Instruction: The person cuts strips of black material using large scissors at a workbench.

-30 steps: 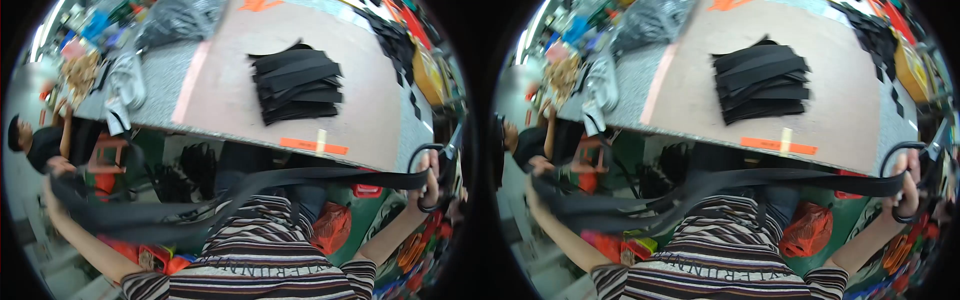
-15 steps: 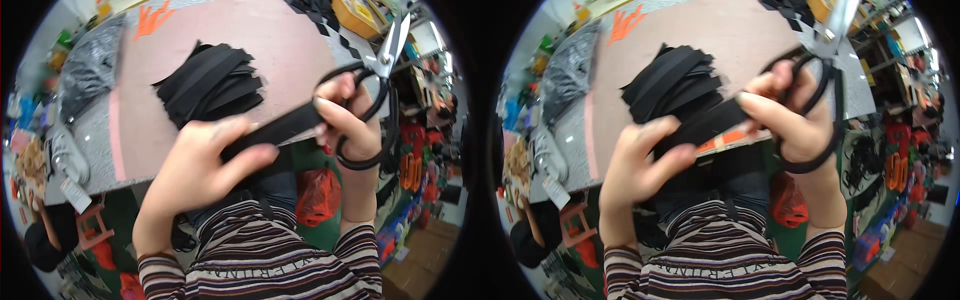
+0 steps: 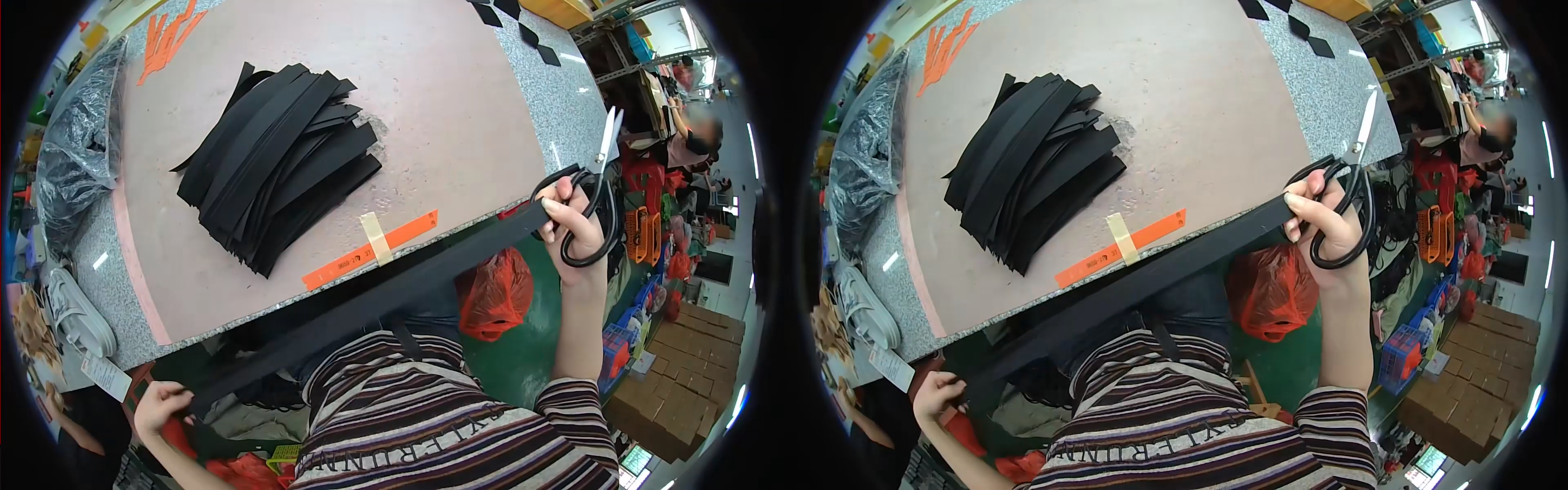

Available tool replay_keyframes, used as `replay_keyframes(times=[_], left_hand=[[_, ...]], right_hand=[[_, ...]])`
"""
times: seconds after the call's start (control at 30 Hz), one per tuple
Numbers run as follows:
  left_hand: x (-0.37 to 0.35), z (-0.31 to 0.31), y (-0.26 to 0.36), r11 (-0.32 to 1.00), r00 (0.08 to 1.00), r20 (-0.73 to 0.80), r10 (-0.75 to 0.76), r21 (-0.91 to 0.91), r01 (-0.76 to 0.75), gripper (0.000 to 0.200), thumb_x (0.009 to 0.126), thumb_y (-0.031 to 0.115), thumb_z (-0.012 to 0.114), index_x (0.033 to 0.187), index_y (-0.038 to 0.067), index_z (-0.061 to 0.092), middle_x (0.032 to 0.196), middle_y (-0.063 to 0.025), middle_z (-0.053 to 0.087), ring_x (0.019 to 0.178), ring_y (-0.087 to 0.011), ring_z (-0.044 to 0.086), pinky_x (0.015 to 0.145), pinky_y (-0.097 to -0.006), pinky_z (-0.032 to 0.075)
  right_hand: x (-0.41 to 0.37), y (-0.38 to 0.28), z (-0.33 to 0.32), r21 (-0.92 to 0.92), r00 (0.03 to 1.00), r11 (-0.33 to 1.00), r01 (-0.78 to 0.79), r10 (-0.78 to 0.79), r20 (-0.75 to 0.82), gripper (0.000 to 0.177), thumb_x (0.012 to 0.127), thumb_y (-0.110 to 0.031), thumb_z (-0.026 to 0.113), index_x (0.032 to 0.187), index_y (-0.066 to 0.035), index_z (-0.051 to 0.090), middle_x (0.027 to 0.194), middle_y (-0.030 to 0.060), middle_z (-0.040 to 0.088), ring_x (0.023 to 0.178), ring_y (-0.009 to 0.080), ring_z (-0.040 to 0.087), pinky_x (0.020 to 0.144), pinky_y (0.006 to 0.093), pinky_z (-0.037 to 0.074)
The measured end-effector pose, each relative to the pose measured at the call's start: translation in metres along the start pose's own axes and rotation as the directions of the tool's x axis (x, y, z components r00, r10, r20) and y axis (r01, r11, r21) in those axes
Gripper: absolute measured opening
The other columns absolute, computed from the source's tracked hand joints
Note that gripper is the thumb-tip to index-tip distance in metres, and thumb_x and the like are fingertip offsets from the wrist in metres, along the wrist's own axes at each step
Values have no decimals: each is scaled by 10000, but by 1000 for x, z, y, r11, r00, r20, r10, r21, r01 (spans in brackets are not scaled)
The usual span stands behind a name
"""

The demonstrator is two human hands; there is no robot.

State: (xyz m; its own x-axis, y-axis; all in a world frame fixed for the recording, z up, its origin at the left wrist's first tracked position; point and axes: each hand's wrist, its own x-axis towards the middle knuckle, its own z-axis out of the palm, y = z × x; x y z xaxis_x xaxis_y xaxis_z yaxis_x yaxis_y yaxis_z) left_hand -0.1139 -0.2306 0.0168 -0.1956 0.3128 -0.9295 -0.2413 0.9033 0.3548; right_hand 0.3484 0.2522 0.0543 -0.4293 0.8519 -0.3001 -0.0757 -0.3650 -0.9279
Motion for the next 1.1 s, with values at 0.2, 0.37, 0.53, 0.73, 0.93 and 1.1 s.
replay_keyframes(times=[0.2,0.37,0.53,0.73,0.93,1.1], left_hand=[[-35,122,140,570,706,96,702,519,-637,675,688,373,848,1202,-25,665,1104,-191,704,979,-316,685,898,-397,519],[15,262,224,413,418,69,906,79,-907,306,912,238,672,1072,-23,656,900,-200,665,859,-333,681,760,-401,516],[-6,224,190,335,446,143,883,471,-816,212,742,160,804,763,2,665,658,-112,652,537,-259,642,531,-303,478],[30,202,177,517,588,-31,808,513,-685,128,823,93,747,866,-9,682,700,-163,664,608,-283,678,590,-310,496],[50,203,175,563,619,-25,785,446,-696,110,849,78,721,846,-17,666,713,-150,670,616,-258,670,603,-303,491],[54,209,176,515,576,-21,817,475,-714,124,861,96,714,834,-15,666,717,-136,677,611,-259,667,600,-306,493]], right_hand=[[-17,5,77,-132,935,964,-231,258,243,402,825,74,705,988,-72,368,855,126,658,637,190,697,544,268,582],[-24,9,132,-45,937,989,-139,146,318,335,862,40,708,950,-63,402,860,118,663,676,162,676,592,261,559],[-21,10,51,-31,996,998,-46,48,75,340,836,62,689,945,-71,395,832,129,656,643,188,686,535,270,573],[5,65,54,-478,998,878,18,13,61,303,872,-83,762,945,-23,474,779,64,630,684,112,622,605,254,521],[20,80,52,-659,999,751,41,-16,44,362,797,-155,831,942,-13,531,745,36,577,661,101,490,636,277,456],[21,76,60,-687,1000,726,20,-8,21,339,791,-122,820,935,-16,531,739,31,565,659,93,486,630,276,455]])
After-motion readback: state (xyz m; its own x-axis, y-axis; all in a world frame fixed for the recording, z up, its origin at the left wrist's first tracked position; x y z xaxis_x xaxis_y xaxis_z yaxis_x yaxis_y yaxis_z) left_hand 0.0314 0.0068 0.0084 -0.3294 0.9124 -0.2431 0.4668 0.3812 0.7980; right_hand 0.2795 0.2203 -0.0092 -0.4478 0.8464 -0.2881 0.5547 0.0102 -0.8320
